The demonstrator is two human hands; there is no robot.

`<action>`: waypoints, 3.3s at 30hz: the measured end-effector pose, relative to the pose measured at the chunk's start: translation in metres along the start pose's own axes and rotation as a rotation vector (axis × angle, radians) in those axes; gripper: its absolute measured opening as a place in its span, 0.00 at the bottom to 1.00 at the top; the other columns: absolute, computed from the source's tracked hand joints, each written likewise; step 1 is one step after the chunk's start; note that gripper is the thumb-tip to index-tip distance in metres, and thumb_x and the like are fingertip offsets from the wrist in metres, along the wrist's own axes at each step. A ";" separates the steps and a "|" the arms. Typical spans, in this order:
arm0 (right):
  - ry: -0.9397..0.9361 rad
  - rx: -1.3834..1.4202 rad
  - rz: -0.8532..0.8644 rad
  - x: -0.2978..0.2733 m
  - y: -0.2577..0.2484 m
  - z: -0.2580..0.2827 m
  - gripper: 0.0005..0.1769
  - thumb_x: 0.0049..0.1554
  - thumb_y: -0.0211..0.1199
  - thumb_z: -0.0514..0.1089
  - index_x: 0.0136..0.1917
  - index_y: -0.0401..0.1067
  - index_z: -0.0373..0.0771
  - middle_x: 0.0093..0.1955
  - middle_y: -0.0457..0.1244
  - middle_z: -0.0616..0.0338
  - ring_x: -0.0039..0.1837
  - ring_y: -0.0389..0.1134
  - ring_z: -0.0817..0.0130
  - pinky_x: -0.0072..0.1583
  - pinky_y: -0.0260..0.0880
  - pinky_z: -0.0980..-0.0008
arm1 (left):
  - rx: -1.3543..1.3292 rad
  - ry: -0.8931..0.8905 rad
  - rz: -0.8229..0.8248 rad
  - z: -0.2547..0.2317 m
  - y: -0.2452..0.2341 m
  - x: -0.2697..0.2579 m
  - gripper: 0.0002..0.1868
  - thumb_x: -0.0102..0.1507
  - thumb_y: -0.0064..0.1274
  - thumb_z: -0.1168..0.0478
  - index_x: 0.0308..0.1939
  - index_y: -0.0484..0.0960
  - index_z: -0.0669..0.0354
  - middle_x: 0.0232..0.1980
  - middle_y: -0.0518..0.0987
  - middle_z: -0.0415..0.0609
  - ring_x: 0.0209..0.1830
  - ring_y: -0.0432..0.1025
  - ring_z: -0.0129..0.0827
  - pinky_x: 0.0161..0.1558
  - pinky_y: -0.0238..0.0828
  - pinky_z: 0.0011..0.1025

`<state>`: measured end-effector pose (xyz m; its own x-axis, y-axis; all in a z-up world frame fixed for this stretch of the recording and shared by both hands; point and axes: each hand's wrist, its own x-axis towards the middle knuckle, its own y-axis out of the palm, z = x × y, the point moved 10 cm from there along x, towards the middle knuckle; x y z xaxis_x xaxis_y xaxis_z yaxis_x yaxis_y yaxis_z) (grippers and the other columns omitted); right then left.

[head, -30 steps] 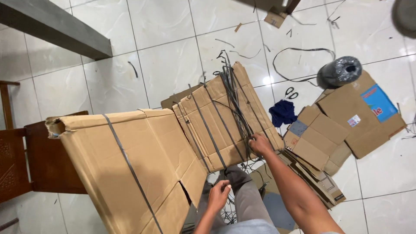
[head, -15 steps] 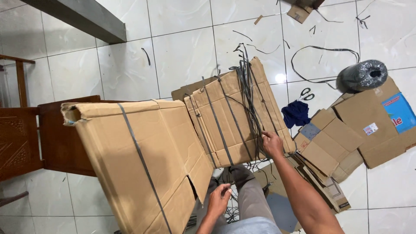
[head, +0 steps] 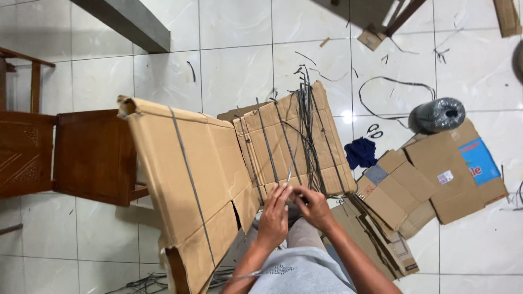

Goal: Wrapping a wooden chair with cardboard and securing it with plastic ties

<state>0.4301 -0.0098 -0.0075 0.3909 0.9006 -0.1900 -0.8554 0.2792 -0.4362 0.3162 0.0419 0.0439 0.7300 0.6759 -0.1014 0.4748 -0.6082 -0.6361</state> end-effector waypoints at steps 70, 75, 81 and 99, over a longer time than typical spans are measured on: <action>-0.023 0.538 -0.303 0.216 0.054 0.280 0.09 0.66 0.59 0.43 0.49 0.76 0.35 0.29 0.53 0.68 0.32 0.52 0.83 0.34 0.51 0.82 | -0.394 -0.029 -0.889 0.093 -0.418 0.097 0.13 0.72 0.49 0.61 0.44 0.88 0.62 0.40 0.86 0.58 0.43 0.82 0.44 0.45 0.78 0.39; 0.211 0.160 -0.305 0.247 0.091 0.151 0.12 0.61 0.64 0.56 0.46 0.82 0.50 0.32 0.63 0.54 0.39 0.61 0.64 0.44 0.60 0.65 | -0.290 -0.486 -0.686 0.225 -0.333 0.129 0.13 0.69 0.50 0.44 0.42 0.90 0.36 0.36 0.86 0.48 0.45 0.81 0.49 0.51 0.76 0.44; 0.472 0.057 -0.210 0.227 0.147 0.052 0.09 0.55 0.66 0.61 0.42 0.83 0.62 0.30 0.66 0.61 0.38 0.65 0.64 0.43 0.63 0.65 | -0.452 -0.727 -0.532 0.267 -0.258 0.106 0.15 0.65 0.53 0.42 0.41 0.90 0.41 0.27 0.84 0.44 0.36 0.78 0.35 0.47 0.75 0.37; 0.476 0.033 -0.199 0.218 0.146 0.074 0.18 0.56 0.61 0.63 0.47 0.84 0.54 0.39 0.71 0.48 0.55 0.72 0.44 0.57 0.70 0.52 | -0.351 -0.927 -0.420 0.339 -0.210 0.110 0.22 0.59 0.53 0.34 0.46 0.89 0.36 0.42 0.87 0.43 0.53 0.78 0.48 0.56 0.75 0.39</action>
<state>0.3655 0.2524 -0.0474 0.6522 0.5797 -0.4884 -0.7558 0.4474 -0.4782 0.1302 0.3850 -0.0933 -0.1119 0.8210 -0.5598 0.8229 -0.2392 -0.5154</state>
